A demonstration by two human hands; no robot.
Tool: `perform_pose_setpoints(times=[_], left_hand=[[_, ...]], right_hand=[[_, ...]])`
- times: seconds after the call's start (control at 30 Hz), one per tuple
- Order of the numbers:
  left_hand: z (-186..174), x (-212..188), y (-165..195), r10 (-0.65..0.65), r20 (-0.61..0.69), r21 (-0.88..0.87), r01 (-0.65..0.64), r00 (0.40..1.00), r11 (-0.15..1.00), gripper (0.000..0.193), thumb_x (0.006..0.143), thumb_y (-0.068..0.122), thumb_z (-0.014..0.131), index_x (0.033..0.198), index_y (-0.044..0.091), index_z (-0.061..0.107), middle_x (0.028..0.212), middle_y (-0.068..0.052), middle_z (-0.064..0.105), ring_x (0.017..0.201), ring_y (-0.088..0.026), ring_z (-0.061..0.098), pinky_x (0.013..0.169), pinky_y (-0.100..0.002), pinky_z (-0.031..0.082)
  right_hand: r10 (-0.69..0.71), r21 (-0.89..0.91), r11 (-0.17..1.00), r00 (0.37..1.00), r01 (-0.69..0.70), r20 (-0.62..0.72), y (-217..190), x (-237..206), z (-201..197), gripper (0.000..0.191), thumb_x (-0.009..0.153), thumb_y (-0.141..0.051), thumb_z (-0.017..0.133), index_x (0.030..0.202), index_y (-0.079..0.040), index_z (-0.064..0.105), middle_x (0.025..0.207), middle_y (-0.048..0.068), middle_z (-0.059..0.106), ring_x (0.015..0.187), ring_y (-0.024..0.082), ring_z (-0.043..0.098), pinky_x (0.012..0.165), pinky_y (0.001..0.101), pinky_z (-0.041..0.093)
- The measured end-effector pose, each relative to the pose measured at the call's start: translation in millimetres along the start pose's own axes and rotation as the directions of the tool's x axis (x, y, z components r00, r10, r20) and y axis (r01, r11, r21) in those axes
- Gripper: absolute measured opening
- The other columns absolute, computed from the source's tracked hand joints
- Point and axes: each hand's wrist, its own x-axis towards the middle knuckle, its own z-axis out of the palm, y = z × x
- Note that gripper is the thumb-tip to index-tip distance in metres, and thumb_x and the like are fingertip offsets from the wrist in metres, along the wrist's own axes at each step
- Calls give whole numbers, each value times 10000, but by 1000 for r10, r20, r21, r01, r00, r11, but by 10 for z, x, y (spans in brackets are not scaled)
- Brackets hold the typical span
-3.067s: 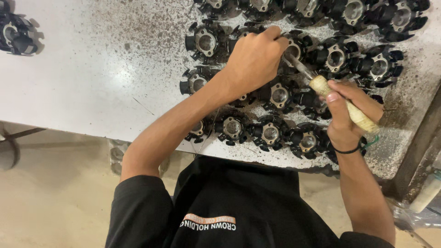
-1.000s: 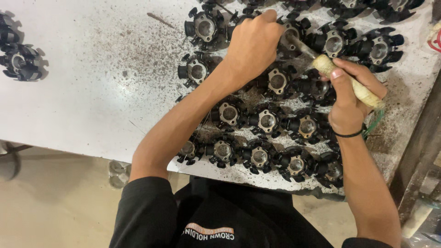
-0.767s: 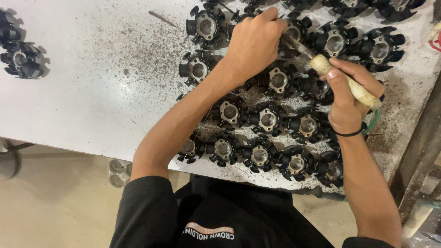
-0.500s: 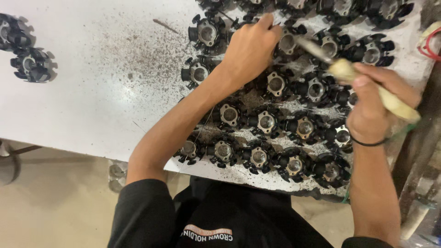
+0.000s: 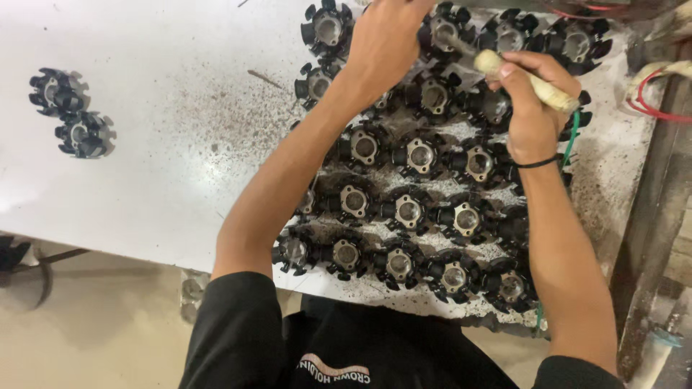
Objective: The person uses a heated hand tool to clean the center hub of black metal rotor parts arranged in rows on a workbench, working on one part at a time and producing smoke as the tool contacts each hub. The person moves sequentially across the rows of parts, holding each part steady with one hand while applying the tool with the other.
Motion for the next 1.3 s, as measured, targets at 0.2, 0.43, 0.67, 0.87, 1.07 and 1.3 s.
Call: perform_pose_setpoints(times=[0.2,0.43,0.67,0.87,1.07,1.3], left_hand=[[394,-527,-198,-154,135,-121,170,979,978,155,841,22,696,944,99,784,930,-63,704,747,-339,701,620,-457,555],[518,-367,-314,-86,235,-153,124,968,980,86,830,88,693,873,95,768,759,-121,707,676,-342,691,600,-469,544],[563,-273,-356,-55,296,-225,126,954,966,64,835,62,662,853,62,723,734,-156,690,662,-363,679,597,-473,533],[608,-309,-285,-78,228,-214,128,971,968,80,806,45,654,881,33,677,748,-166,680,679,-392,666,585,-491,521],[648,-315,-278,-81,231,-151,118,970,982,94,769,27,647,861,11,659,728,-178,656,667,-402,654,569,-492,519],[605,-292,-220,-124,259,-70,147,958,987,61,753,23,666,812,14,656,710,-187,646,641,-393,651,552,-470,528]], right_hand=[[9,-36,999,1000,-9,19,4,-17,17,151,1113,2,693,1232,92,711,1124,162,743,935,192,732,869,285,608],[-10,8,1000,999,10,46,-2,-29,-12,141,1136,3,694,1241,96,705,1150,180,734,956,215,742,870,307,618],[200,106,974,979,-202,26,-63,172,-74,164,1086,-43,695,1182,88,722,1076,186,761,917,237,760,834,331,639],[89,59,994,996,-90,24,-15,69,-25,183,1116,-46,701,1222,102,715,1098,204,752,894,238,750,815,307,629],[56,78,995,998,-56,-2,22,58,-49,171,1101,-42,705,1196,99,725,1086,204,750,898,253,758,811,322,630],[32,57,998,999,-32,-15,48,62,-33,176,1095,-34,720,1204,103,726,1111,202,753,923,252,759,839,331,636]])
